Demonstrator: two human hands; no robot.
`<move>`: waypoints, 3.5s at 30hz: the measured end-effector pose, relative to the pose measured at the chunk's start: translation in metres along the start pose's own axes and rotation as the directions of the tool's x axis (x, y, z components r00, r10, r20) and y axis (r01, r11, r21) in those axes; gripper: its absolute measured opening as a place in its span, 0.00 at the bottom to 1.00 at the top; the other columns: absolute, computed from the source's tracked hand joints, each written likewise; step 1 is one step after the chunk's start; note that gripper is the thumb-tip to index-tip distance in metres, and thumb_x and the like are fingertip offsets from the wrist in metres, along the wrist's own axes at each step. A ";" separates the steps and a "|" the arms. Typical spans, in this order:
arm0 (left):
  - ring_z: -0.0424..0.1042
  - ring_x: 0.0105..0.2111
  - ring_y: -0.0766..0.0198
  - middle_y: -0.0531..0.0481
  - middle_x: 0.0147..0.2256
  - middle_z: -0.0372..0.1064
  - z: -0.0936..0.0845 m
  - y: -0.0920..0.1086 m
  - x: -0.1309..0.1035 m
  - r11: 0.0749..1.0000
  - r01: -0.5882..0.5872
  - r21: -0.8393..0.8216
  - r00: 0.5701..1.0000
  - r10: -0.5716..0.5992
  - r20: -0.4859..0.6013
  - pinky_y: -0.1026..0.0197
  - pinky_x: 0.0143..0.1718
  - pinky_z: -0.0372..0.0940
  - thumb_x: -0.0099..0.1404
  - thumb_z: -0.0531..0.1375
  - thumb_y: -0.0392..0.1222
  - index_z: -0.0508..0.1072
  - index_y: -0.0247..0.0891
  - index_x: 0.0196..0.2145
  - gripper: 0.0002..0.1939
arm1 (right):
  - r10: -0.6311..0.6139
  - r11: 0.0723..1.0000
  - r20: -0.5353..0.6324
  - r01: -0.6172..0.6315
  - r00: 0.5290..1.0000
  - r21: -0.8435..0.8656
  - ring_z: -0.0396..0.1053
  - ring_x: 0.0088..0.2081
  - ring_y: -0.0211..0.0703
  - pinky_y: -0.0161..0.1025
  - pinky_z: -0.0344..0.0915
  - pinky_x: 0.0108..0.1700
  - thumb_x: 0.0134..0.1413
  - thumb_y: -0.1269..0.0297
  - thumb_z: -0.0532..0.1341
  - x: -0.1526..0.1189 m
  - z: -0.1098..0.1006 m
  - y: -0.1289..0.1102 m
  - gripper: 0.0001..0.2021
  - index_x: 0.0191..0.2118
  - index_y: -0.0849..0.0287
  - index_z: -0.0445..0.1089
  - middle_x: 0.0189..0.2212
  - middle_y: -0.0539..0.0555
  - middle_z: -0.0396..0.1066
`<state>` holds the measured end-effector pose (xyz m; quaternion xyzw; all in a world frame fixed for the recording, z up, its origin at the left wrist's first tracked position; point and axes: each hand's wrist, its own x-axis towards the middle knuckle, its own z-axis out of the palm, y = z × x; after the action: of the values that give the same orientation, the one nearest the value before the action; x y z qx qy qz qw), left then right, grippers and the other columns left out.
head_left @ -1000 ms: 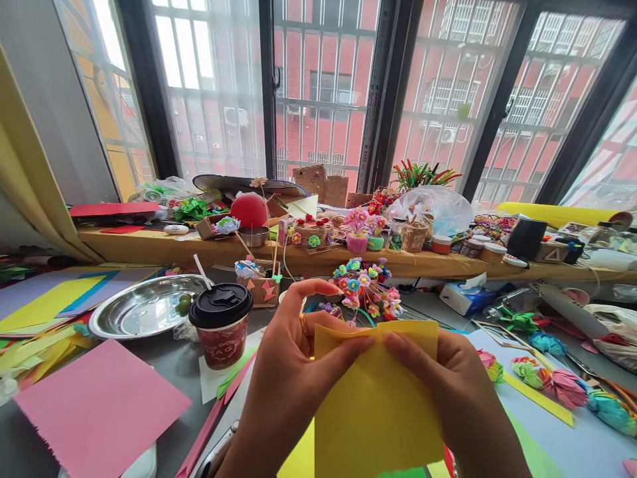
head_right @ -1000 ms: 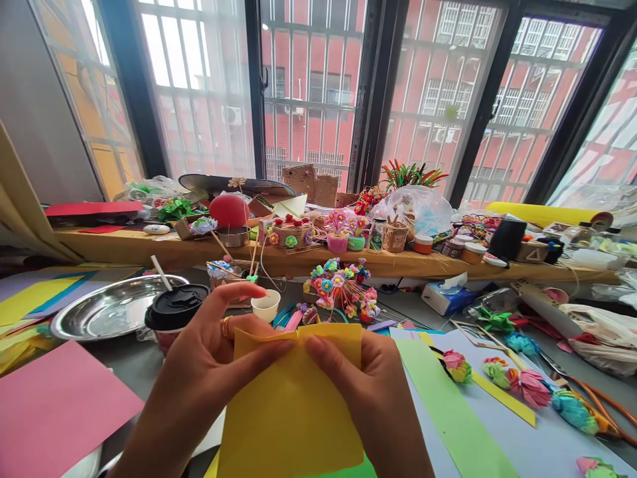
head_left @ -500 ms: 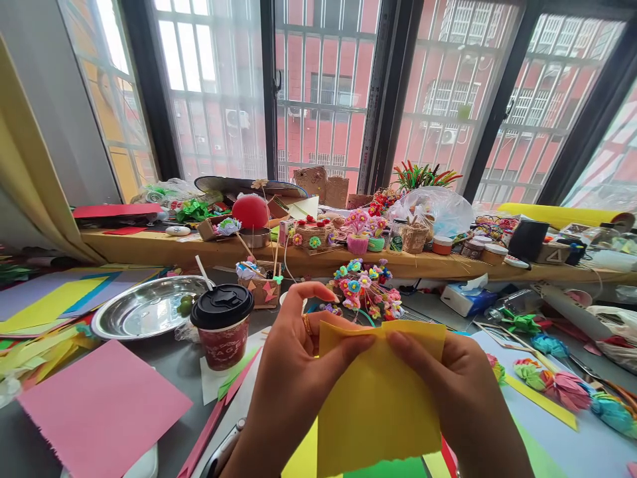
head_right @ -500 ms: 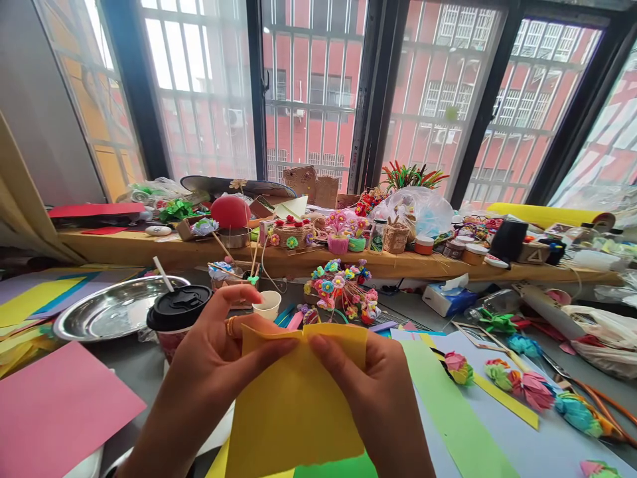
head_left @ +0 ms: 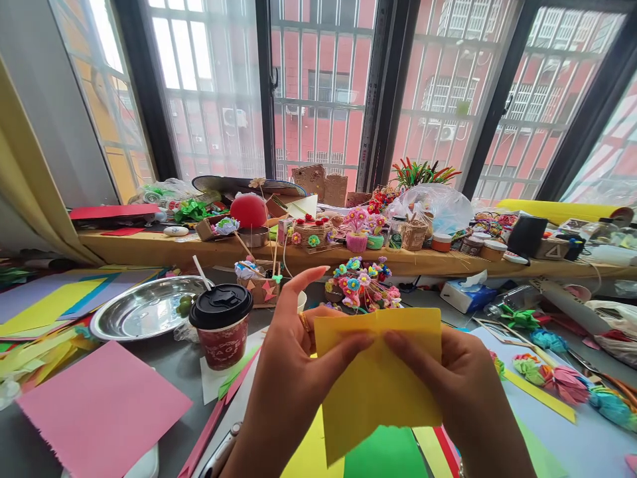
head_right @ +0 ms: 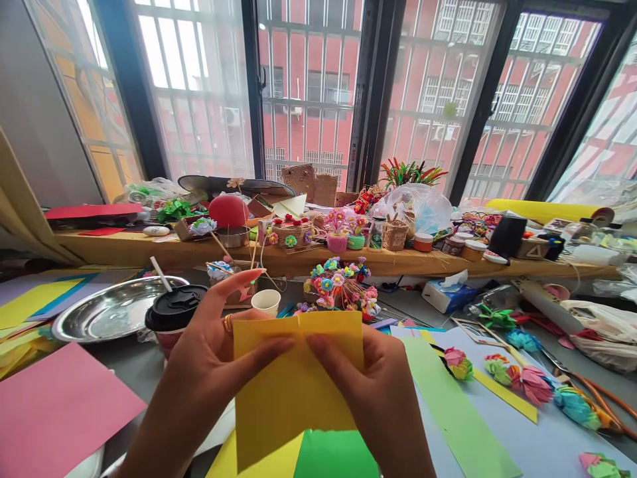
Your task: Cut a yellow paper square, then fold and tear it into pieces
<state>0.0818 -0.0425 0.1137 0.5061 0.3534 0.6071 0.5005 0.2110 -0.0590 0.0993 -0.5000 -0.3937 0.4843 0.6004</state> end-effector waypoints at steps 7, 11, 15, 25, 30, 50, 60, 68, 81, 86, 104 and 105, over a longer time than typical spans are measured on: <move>0.69 0.17 0.68 0.57 0.18 0.70 0.001 0.004 -0.001 0.994 0.093 -0.066 0.994 -0.088 0.071 0.71 0.18 0.65 0.46 0.64 0.32 0.58 0.41 0.43 0.27 | 0.052 0.993 0.048 -0.057 0.997 0.101 0.71 0.18 0.44 0.34 0.66 0.20 0.29 0.54 0.68 -0.003 -0.001 -0.001 0.13 0.22 0.59 0.74 0.17 0.53 0.74; 0.68 0.15 0.69 0.59 0.16 0.69 0.000 0.003 -0.001 0.993 0.096 -0.074 0.994 -0.091 0.063 0.73 0.16 0.63 0.46 0.65 0.32 0.58 0.41 0.37 0.23 | 0.060 0.991 0.088 -0.070 0.994 0.117 0.71 0.19 0.45 0.34 0.66 0.21 0.32 0.56 0.67 -0.002 -0.002 0.002 0.12 0.22 0.59 0.73 0.18 0.54 0.75; 0.67 0.14 0.71 0.61 0.16 0.68 0.001 0.000 -0.002 0.995 0.068 -0.078 0.997 -0.066 0.028 0.74 0.15 0.62 0.46 0.65 0.33 0.57 0.42 0.33 0.21 | 0.055 0.985 0.103 -0.071 0.993 0.159 0.72 0.20 0.46 0.34 0.66 0.20 0.32 0.58 0.67 0.000 -0.001 0.004 0.11 0.25 0.59 0.74 0.19 0.54 0.75; 0.70 0.17 0.67 0.60 0.18 0.68 0.001 0.001 -0.001 0.999 0.040 -0.033 0.999 -0.039 0.021 0.70 0.17 0.65 0.47 0.64 0.33 0.56 0.43 0.34 0.21 | -0.024 0.999 0.024 0.024 0.999 0.032 0.72 0.21 0.47 0.35 0.67 0.20 0.29 0.54 0.68 0.000 0.001 0.003 0.14 0.22 0.59 0.73 0.19 0.53 0.75; 0.68 0.15 0.69 0.61 0.17 0.68 0.000 0.001 -0.002 0.990 0.076 -0.117 0.995 -0.068 0.072 0.72 0.16 0.63 0.48 0.64 0.33 0.55 0.42 0.30 0.19 | 0.033 0.995 0.061 -0.038 0.998 0.091 0.71 0.19 0.47 0.34 0.65 0.17 0.30 0.51 0.67 -0.003 0.001 0.001 0.15 0.21 0.59 0.72 0.18 0.53 0.74; 0.65 0.13 0.73 0.63 0.15 0.66 0.000 0.001 -0.003 0.987 0.074 -0.142 0.996 -0.065 0.063 0.75 0.14 0.60 0.47 0.64 0.33 0.57 0.42 0.29 0.18 | 0.055 0.984 0.049 -0.062 0.997 0.168 0.70 0.17 0.44 0.33 0.66 0.19 0.30 0.54 0.68 -0.005 0.004 0.001 0.13 0.22 0.58 0.74 0.16 0.52 0.74; 0.71 0.21 0.67 0.55 0.23 0.72 -0.006 -0.005 0.008 0.994 0.092 -0.062 0.986 -0.082 0.147 0.68 0.22 0.67 0.48 0.64 0.34 0.58 0.41 0.40 0.23 | -0.132 0.991 -0.124 0.131 0.983 -0.020 0.71 0.20 0.46 0.33 0.65 0.17 0.30 0.57 0.68 -0.002 0.006 0.006 0.10 0.20 0.56 0.73 0.15 0.50 0.73; 0.68 0.18 0.70 0.58 0.20 0.69 -0.007 -0.009 0.009 0.988 0.091 -0.124 0.989 -0.075 0.124 0.72 0.19 0.64 0.46 0.65 0.35 0.60 0.40 0.31 0.17 | -0.073 0.976 -0.102 0.092 0.992 0.199 0.70 0.18 0.44 0.32 0.65 0.16 0.32 0.60 0.67 -0.003 0.008 0.004 0.08 0.23 0.57 0.74 0.16 0.50 0.73; 0.68 0.17 0.69 0.59 0.18 0.67 0.000 -0.010 0.004 0.999 -0.022 -0.044 1.000 0.023 0.019 0.73 0.15 0.62 0.48 0.63 0.36 0.57 0.41 0.28 0.16 | -0.065 0.971 -0.010 0.065 0.998 0.229 0.70 0.19 0.41 0.31 0.65 0.17 0.35 0.61 0.67 0.004 0.003 0.005 0.06 0.24 0.57 0.73 0.18 0.50 0.74; 0.66 0.17 0.70 0.59 0.18 0.66 -0.001 -0.011 0.007 0.998 0.017 -0.065 0.997 -0.013 0.070 0.72 0.16 0.62 0.47 0.64 0.36 0.58 0.40 0.30 0.17 | -0.089 0.993 0.051 0.085 0.995 0.085 0.70 0.20 0.42 0.31 0.66 0.19 0.33 0.60 0.68 0.007 -0.003 0.004 0.08 0.22 0.59 0.73 0.19 0.52 0.74; 0.66 0.17 0.70 0.60 0.18 0.66 -0.001 -0.014 0.007 0.989 0.082 -0.122 0.993 -0.071 0.094 0.71 0.17 0.62 0.47 0.64 0.36 0.55 0.40 0.27 0.18 | -0.019 0.983 0.092 0.002 0.996 0.183 0.70 0.19 0.42 0.32 0.65 0.18 0.35 0.59 0.67 0.007 -0.003 0.005 0.09 0.23 0.60 0.72 0.18 0.52 0.74; 0.66 0.17 0.71 0.60 0.18 0.66 -0.002 -0.013 0.007 0.990 0.087 -0.108 0.990 -0.074 0.121 0.72 0.17 0.62 0.47 0.64 0.36 0.56 0.40 0.27 0.17 | -0.019 0.986 0.103 0.002 0.994 0.164 0.70 0.19 0.42 0.32 0.65 0.19 0.34 0.59 0.67 0.008 -0.003 0.005 0.10 0.23 0.60 0.72 0.18 0.53 0.74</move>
<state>0.0828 -0.0324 0.1028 0.4968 0.3087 0.5749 0.5721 0.2151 -0.0521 0.0942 -0.4209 -0.3862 0.5371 0.6206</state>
